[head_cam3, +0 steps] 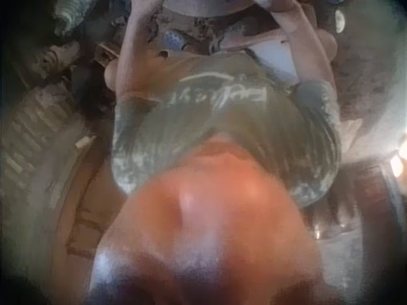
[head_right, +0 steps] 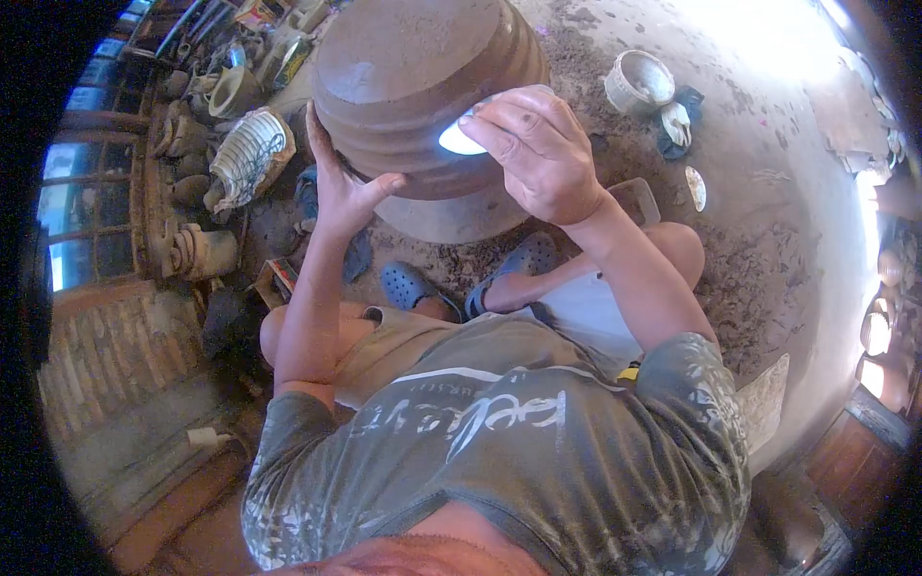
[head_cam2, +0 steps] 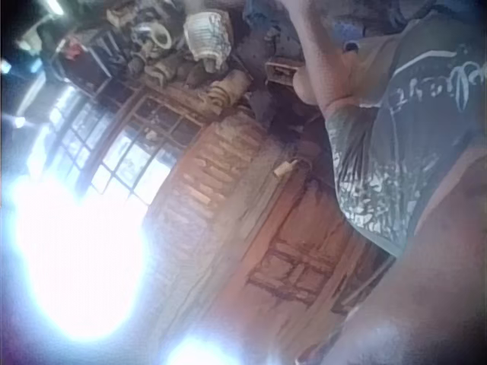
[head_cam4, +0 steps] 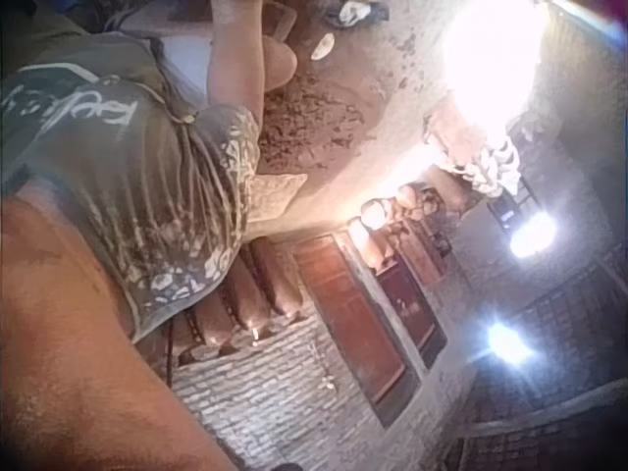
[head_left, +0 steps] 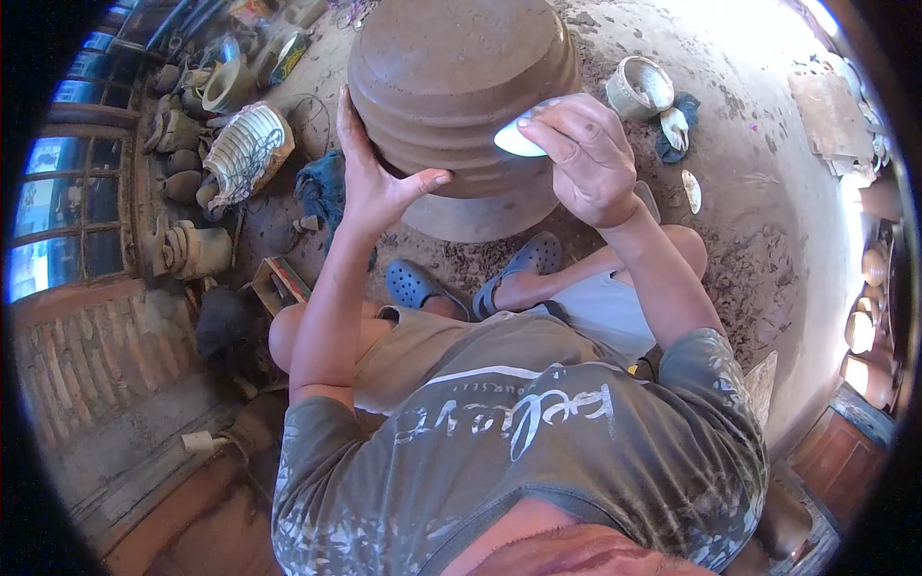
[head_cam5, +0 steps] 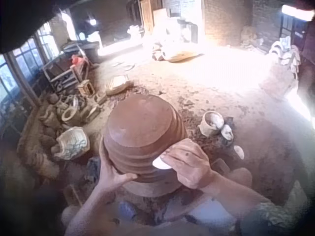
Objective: The person shapes the exterior and bottom of a clay vessel on a pottery wheel using a blue rib tool, then lifts the vessel and its bat from the wheel.
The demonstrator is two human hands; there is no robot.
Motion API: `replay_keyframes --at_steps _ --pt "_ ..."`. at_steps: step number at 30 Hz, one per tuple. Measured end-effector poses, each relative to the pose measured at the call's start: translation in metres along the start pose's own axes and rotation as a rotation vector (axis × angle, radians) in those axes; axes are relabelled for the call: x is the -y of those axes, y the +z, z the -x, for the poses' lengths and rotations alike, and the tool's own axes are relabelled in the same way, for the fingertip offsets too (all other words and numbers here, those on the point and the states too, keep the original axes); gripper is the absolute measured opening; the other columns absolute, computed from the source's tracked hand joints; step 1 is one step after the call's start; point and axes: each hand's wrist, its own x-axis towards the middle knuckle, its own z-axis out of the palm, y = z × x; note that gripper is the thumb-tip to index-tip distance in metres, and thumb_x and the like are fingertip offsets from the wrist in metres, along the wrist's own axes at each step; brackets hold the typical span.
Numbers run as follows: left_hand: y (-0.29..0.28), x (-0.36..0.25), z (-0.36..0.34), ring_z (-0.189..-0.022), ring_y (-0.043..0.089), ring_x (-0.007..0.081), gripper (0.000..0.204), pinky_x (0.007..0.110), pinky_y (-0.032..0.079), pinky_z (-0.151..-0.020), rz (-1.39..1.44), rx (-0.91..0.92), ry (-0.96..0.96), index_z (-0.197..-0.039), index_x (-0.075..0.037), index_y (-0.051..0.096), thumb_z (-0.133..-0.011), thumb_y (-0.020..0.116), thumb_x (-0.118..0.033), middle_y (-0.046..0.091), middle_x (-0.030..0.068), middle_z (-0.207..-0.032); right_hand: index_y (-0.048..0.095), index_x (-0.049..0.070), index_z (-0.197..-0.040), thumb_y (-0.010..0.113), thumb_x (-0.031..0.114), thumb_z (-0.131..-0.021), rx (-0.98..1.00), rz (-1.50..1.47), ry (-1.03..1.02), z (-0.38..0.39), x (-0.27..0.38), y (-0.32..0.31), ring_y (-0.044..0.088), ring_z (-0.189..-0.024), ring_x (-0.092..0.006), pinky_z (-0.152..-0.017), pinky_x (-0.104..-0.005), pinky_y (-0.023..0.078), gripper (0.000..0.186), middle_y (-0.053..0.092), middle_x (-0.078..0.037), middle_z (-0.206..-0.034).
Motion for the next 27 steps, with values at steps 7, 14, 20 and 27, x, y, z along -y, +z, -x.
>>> replay_keyframes --at_steps 7,14,20,27 --pt "-0.002 0.004 0.001 -0.157 0.030 0.0372 0.166 0.050 0.028 -0.128 -0.034 -0.006 0.043 -0.167 0.003 0.000 -0.054 0.100 -0.066 0.021 0.0275 -0.169 0.080 0.004 -0.107 0.070 -0.005 -0.073 0.095 0.026 0.078 -0.007 0.009 -0.011 0.068 -0.103 -0.0295 -0.091 -0.0409 0.057 0.036 0.073 -0.009 -0.105" --pt "-0.006 0.004 -0.005 -0.156 0.032 0.0373 0.164 0.049 0.028 -0.128 0.022 0.015 0.032 -0.167 0.003 0.002 -0.054 0.102 -0.061 0.026 0.0275 -0.168 0.078 0.003 -0.107 0.067 -0.008 -0.074 0.400 -0.107 0.242 0.016 0.025 -0.045 0.068 -0.101 -0.0309 -0.089 -0.0418 0.057 0.036 0.074 -0.010 -0.102" --pt "-0.008 0.001 -0.004 -0.156 0.031 0.0373 0.164 0.049 0.028 -0.129 0.006 0.019 0.023 -0.167 0.005 0.002 -0.054 0.101 -0.062 0.024 0.0278 -0.168 0.079 0.004 -0.112 0.068 -0.007 -0.072 0.076 0.008 0.098 0.001 0.024 -0.028 0.067 -0.103 -0.0301 -0.094 -0.0419 0.055 0.043 0.073 -0.008 -0.107" --pt "-0.006 0.005 -0.007 -0.157 0.029 0.0381 0.165 0.049 0.027 -0.129 -0.009 0.031 0.044 -0.167 0.005 0.001 -0.054 0.100 -0.065 0.023 0.0283 -0.168 0.079 0.002 -0.115 0.068 -0.003 -0.069 0.079 0.031 0.055 -0.002 0.009 -0.006 0.067 -0.103 -0.0310 -0.093 -0.0423 0.057 0.047 0.072 -0.010 -0.108"
